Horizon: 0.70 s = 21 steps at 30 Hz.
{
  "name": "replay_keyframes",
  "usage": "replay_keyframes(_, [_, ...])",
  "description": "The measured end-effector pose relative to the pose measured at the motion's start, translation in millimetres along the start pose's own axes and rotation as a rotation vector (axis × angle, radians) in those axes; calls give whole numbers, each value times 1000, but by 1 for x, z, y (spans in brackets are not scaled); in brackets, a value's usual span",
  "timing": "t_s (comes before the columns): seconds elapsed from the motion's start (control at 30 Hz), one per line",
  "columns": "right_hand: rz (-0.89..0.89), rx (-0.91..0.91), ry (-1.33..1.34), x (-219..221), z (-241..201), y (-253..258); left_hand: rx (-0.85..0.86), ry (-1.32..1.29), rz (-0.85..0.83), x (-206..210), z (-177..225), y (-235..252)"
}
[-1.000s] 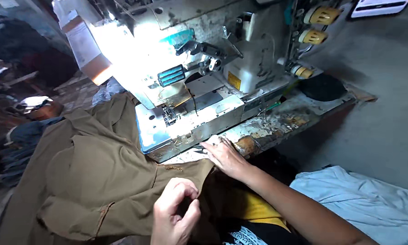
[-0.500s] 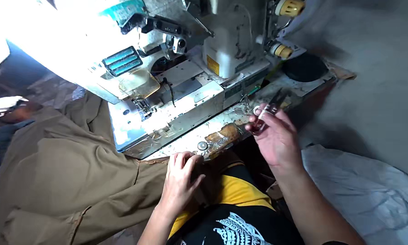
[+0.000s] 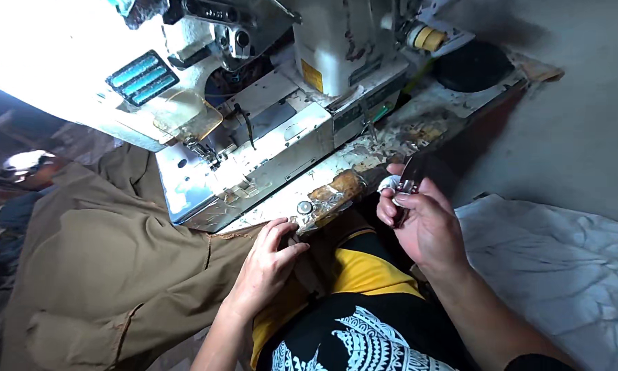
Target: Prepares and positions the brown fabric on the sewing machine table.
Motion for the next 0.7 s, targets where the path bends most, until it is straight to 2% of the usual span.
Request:
replay_keyframes(0.17, [-100, 65, -161, -1, 16, -13, -58, -86, 94, 7, 19, 41])
replay_keyframes(0.33, [-202, 99, -364, -1, 33, -41, -383, -442, -67, -13, 15, 99])
replay_keyframes(0.4, [-254, 86, -395, 11, 42, -45, -435, -516, -95, -18, 11, 107])
replay_keyframes(0.5, [-290, 181, -360, 37, 53, -44, -444, -485, -87, -22, 10, 111])
replay_keyframes(0.6, [-279, 296, -153, 66, 60, -39, -407, -446, -84, -21, 14, 112])
replay_keyframes(0.7, [-247, 242, -91, 73, 56, -35, -335, -401, -19, -27, 28, 114])
Point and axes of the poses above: each hand's wrist, its own y-axis towards the middle knuckle, its own x-axis out of the palm, z = x × y, the point moved 6 cm from there along y, towards the middle knuckle, and after that the axes turned 10 degrees about z, right-handed, at the moved point
